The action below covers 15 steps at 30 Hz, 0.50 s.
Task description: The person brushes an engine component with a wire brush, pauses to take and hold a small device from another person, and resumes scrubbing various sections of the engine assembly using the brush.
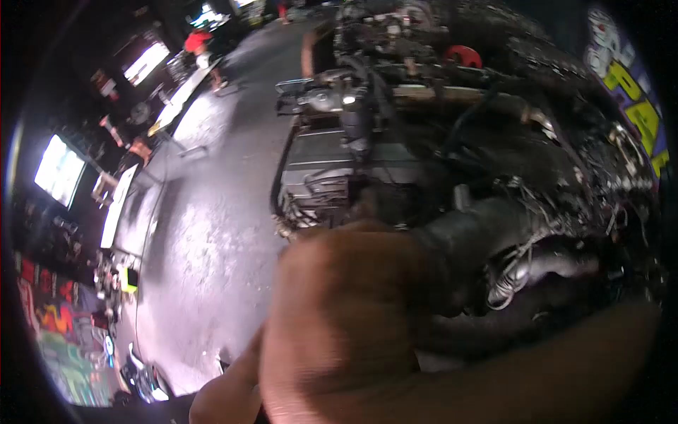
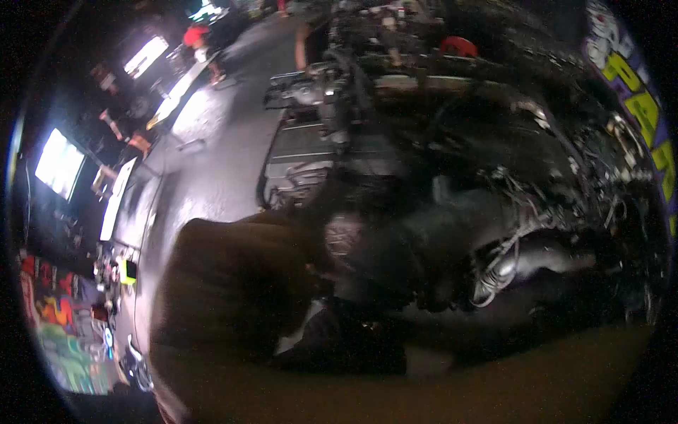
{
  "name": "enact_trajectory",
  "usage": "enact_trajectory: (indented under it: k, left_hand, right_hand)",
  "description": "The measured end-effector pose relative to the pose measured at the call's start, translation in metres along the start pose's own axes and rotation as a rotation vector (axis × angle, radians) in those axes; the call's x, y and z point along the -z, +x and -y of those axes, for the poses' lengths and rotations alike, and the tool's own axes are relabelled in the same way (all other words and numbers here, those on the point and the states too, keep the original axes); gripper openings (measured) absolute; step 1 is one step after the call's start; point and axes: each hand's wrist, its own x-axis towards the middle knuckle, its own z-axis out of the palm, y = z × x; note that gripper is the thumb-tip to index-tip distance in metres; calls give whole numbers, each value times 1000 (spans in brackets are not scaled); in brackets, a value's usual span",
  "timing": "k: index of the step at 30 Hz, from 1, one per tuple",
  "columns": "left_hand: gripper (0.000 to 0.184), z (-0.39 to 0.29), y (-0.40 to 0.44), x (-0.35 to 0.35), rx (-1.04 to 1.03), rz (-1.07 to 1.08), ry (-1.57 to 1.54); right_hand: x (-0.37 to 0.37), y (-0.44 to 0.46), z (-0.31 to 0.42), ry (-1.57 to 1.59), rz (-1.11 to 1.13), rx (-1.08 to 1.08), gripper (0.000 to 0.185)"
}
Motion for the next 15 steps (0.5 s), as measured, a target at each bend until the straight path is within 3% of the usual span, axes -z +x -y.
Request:
enact_trajectory:
  k: [9,12,15]
  left_hand:
    - [15,0,-9,-12,35,18,-53]
    - [15,-8,-2,-14,172,-28,-146]
    - [15,15,1,3,-4,6,-40]
  right_hand:
    - [4,-1,1,4,-25,12,11]
    - [4,3,-9,22,-15,-6,11]
    - [11,-11,4,10,-50,38,11]
